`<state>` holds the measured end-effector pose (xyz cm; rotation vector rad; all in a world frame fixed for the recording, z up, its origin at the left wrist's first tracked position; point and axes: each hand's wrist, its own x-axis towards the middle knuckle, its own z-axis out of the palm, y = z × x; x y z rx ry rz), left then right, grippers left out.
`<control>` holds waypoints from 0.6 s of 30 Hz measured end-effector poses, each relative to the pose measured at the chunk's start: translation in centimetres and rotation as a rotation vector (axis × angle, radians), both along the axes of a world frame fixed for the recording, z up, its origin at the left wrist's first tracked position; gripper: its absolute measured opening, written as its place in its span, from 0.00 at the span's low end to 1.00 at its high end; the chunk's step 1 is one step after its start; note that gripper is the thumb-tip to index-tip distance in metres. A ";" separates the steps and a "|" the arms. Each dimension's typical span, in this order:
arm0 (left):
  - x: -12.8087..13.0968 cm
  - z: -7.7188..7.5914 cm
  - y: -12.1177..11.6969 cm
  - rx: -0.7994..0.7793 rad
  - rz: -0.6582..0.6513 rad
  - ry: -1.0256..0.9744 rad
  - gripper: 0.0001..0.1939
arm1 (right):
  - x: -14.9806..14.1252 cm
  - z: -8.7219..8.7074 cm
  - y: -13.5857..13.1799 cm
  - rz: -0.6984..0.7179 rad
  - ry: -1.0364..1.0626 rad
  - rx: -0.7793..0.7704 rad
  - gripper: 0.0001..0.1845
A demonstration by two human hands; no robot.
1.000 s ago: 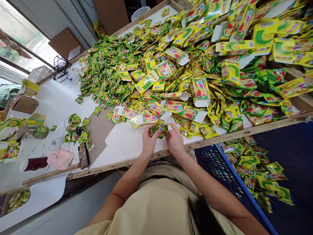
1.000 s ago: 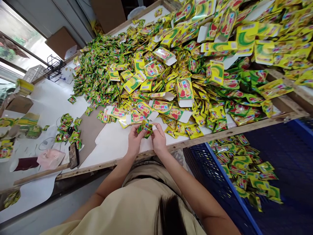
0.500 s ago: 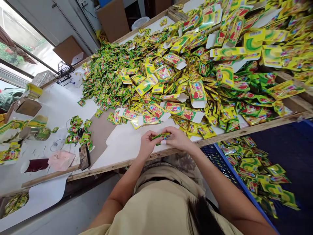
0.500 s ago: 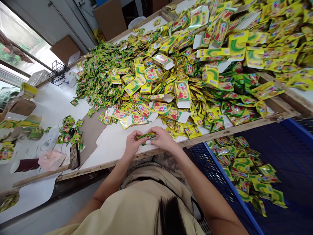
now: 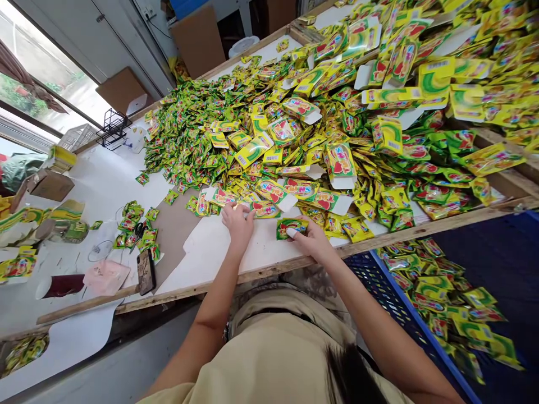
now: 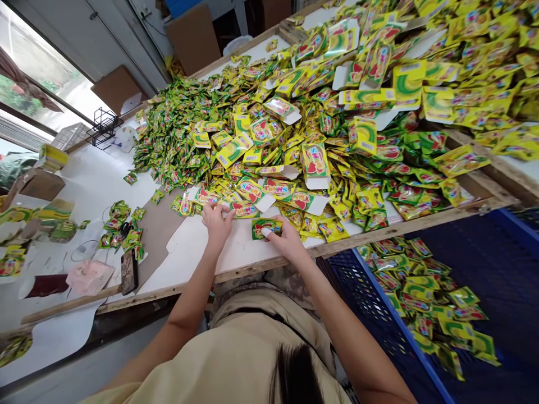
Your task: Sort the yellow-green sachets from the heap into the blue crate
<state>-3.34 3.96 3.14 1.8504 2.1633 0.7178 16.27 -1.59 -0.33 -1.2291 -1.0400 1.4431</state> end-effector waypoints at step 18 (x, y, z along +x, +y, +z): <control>1.1 1.1 -5.3 -0.075 -0.218 -0.675 0.31 | -2.1 0.6 0.0 -0.109 0.214 -0.181 0.23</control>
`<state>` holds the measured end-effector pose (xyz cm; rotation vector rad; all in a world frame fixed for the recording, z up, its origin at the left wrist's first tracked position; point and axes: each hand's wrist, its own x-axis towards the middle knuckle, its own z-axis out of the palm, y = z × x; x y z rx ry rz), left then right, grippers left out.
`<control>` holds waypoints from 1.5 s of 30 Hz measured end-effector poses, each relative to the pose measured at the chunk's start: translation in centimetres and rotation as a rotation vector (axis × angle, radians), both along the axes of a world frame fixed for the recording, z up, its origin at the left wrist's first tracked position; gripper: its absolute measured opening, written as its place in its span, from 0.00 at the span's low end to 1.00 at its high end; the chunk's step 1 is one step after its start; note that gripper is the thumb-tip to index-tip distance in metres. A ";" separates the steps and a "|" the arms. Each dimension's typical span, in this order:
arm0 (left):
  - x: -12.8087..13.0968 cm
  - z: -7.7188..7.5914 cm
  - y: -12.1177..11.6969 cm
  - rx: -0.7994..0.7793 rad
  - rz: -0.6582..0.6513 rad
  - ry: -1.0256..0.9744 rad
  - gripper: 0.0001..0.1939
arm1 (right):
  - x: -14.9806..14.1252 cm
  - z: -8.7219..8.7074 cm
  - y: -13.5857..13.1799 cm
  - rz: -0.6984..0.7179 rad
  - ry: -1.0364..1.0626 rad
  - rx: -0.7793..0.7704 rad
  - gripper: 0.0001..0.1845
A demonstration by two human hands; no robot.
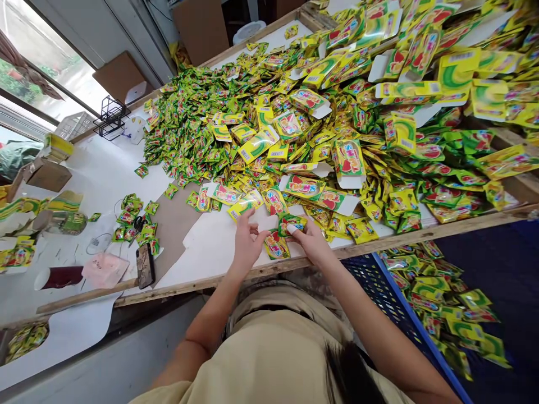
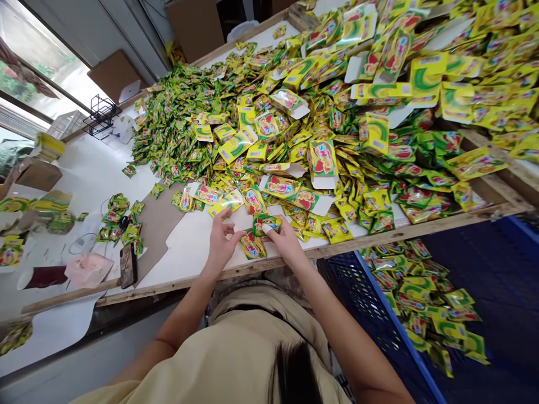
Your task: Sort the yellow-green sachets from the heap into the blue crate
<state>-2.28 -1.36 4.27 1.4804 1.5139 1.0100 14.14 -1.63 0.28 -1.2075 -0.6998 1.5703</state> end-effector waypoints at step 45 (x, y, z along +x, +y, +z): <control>1.7 -2.6 -1.3 -0.355 -0.252 -0.630 0.24 | 4.5 5.0 4.9 0.660 -1.009 0.613 0.12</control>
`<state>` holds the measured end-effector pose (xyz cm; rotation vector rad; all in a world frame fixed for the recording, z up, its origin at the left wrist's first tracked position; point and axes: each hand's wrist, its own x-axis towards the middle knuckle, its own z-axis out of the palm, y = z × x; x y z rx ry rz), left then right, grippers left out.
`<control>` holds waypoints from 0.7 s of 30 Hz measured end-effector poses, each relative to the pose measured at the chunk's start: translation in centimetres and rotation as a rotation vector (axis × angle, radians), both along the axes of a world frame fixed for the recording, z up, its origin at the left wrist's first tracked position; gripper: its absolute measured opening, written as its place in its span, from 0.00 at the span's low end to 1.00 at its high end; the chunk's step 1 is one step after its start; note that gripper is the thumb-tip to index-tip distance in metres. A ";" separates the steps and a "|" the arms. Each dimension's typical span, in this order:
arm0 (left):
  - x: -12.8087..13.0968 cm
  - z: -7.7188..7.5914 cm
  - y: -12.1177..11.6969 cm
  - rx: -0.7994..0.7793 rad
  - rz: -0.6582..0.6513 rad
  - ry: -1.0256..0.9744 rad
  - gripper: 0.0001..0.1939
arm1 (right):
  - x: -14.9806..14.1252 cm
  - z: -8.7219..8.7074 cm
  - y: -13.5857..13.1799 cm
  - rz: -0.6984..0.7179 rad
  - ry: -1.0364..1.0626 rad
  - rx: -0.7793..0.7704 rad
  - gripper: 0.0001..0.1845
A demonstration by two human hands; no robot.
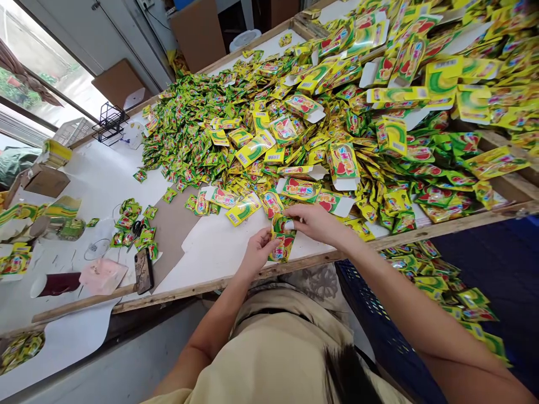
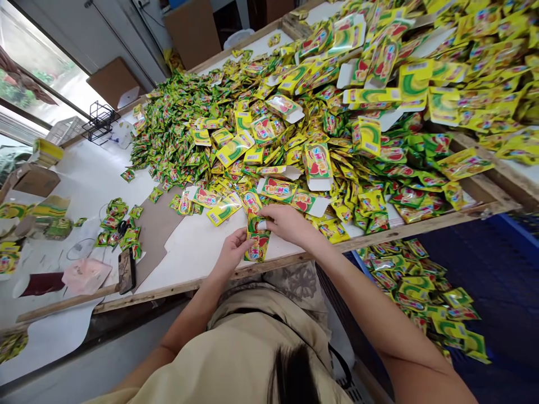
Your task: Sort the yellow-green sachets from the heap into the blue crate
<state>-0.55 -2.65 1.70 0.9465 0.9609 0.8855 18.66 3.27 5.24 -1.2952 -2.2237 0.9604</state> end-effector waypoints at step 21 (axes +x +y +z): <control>0.6 -0.1 -0.1 0.014 0.098 0.040 0.35 | -0.8 1.9 -1.4 -0.032 -0.109 0.149 0.14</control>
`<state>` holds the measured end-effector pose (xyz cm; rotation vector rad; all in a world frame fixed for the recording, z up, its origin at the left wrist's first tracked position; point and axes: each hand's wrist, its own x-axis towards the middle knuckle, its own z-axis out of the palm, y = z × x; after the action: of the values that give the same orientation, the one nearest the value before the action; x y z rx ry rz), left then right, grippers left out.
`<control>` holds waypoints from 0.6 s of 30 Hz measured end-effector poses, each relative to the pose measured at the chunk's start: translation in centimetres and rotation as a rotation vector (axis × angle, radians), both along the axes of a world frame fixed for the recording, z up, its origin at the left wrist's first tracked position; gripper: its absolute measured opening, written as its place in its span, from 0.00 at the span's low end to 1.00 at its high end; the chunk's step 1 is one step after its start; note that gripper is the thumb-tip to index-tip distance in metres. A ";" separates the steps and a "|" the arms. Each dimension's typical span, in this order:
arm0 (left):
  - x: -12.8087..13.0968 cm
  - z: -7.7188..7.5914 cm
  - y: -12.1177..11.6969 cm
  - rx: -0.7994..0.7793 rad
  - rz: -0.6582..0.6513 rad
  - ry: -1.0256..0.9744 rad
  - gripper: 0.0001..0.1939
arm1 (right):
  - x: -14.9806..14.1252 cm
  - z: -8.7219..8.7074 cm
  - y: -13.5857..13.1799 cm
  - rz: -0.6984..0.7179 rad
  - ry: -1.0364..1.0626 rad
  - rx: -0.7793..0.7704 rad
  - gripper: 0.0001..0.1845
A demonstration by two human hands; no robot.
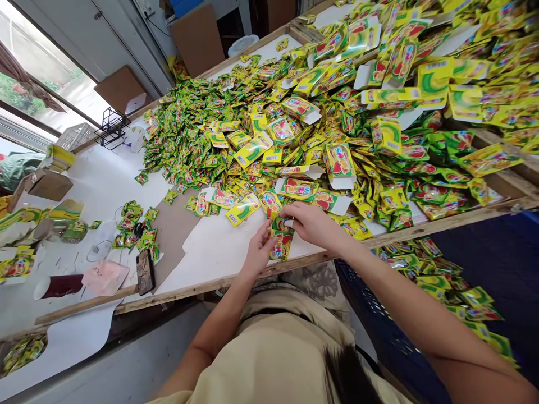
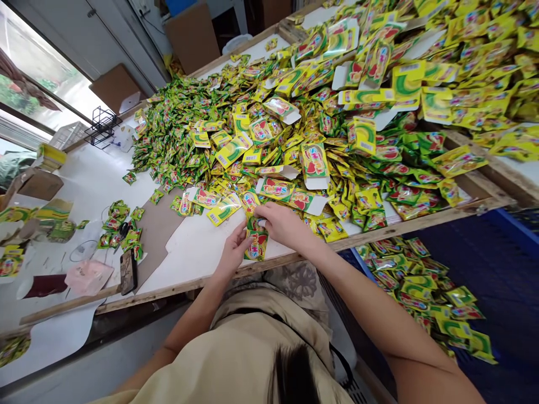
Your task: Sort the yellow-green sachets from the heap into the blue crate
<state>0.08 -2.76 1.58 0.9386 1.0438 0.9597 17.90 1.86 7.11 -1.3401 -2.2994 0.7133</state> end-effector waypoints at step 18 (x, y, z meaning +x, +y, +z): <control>-0.2 -1.1 0.2 0.027 -0.012 0.038 0.32 | -0.2 -0.2 0.6 0.049 -0.064 -0.103 0.18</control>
<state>-0.16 -2.60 0.53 0.9872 1.0587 0.9514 17.75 2.44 6.96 -1.3741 -2.3819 0.8268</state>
